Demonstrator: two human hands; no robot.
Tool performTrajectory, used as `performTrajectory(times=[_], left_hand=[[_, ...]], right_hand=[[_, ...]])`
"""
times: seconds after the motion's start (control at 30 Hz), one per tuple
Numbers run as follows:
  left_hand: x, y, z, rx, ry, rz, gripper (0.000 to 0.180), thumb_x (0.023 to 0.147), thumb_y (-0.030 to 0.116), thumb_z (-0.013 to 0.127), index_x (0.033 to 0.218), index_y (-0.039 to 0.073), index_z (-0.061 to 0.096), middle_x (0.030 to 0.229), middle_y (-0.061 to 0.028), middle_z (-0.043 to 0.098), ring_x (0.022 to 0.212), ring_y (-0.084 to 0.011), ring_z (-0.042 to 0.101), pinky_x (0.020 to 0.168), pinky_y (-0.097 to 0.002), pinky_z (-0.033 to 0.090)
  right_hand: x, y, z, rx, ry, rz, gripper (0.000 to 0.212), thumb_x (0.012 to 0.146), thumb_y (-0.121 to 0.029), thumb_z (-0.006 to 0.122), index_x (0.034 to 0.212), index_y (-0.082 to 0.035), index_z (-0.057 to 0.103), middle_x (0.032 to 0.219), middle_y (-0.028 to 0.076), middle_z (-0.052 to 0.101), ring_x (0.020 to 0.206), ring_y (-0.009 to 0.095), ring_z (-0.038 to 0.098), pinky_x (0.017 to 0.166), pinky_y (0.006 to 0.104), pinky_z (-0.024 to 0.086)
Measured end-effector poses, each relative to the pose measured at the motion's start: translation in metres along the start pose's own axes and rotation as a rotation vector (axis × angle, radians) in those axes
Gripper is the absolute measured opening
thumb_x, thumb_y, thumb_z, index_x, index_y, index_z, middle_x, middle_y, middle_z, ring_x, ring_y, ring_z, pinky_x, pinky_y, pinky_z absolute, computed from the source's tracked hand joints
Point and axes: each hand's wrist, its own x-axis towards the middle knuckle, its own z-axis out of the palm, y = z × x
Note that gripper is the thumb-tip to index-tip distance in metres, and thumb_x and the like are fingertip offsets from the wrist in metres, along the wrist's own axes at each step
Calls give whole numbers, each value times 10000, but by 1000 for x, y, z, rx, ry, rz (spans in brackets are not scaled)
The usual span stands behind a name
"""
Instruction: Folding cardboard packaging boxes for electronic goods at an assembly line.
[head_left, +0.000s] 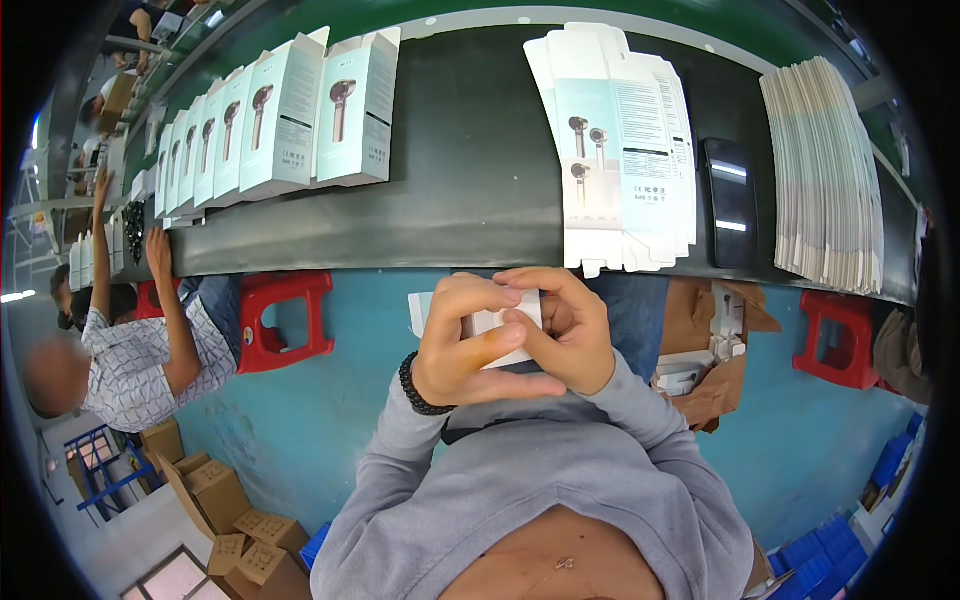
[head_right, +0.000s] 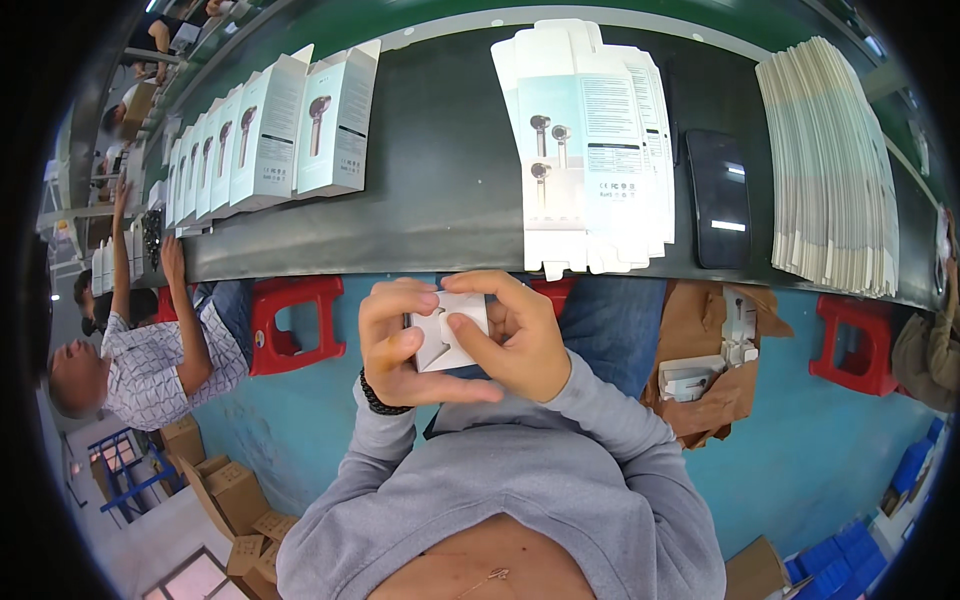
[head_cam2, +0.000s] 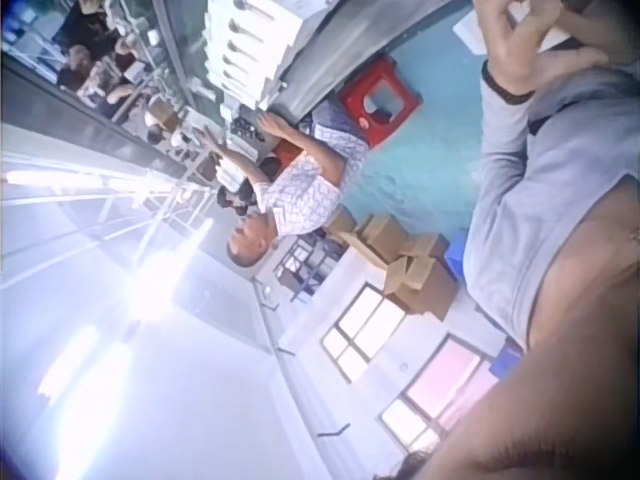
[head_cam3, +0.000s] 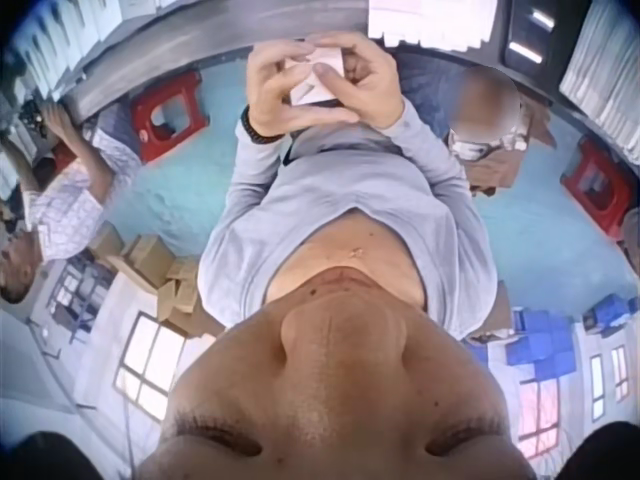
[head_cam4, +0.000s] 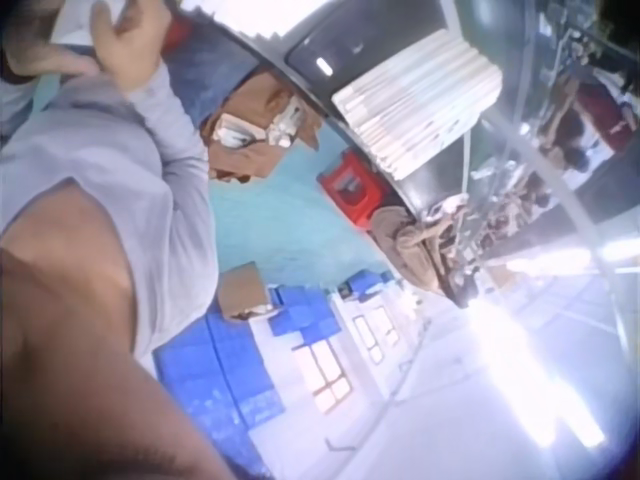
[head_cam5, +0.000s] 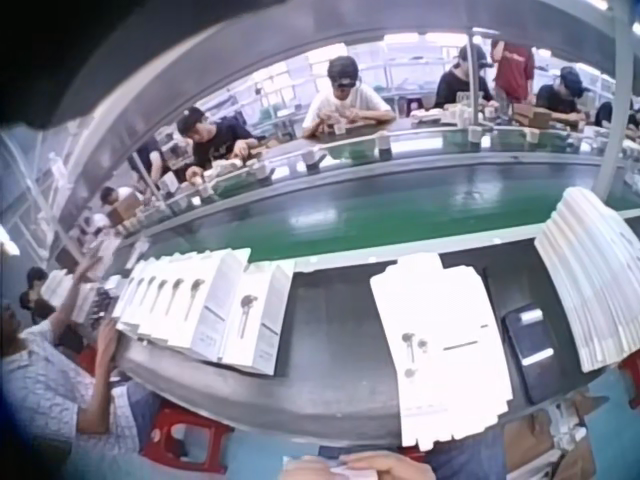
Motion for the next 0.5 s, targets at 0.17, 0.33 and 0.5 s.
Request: performTrajectory(times=[0.17, 0.33, 0.5], left_hand=[[-2, 2, -3, 48, -10, -2, 998, 398, 436, 866, 1241, 198, 388, 1088, -109, 442, 860, -231, 494, 703, -335, 440], [-10, 11, -13, 20, 221, -111, 1035, 428, 533, 814, 1284, 152, 377, 1185, -165, 387, 932, -279, 491, 770, -384, 462], [21, 31, -68, 77, -189, -289, 774, 553, 313, 823, 1206, 81, 479, 1223, -261, 438, 1063, -371, 493, 858, -414, 415]], right_hand=[[1, -6, 1, -21, -22, 106, 340, 840, 43, 510, 1170, 7, 438, 1148, 111, 520, 886, 118, 590, 664, 205, 492], [-1, 11, -15, -3, -246, -26, 786, 718, -205, 741, 1341, -41, 291, 1206, 105, 497, 821, 77, 590, 646, 237, 469], [13, -12, 1, -607, -398, 36, 865, 651, -235, 765, 1354, -58, 293, 1113, 165, 511, 667, 232, 577, 608, 290, 479]])
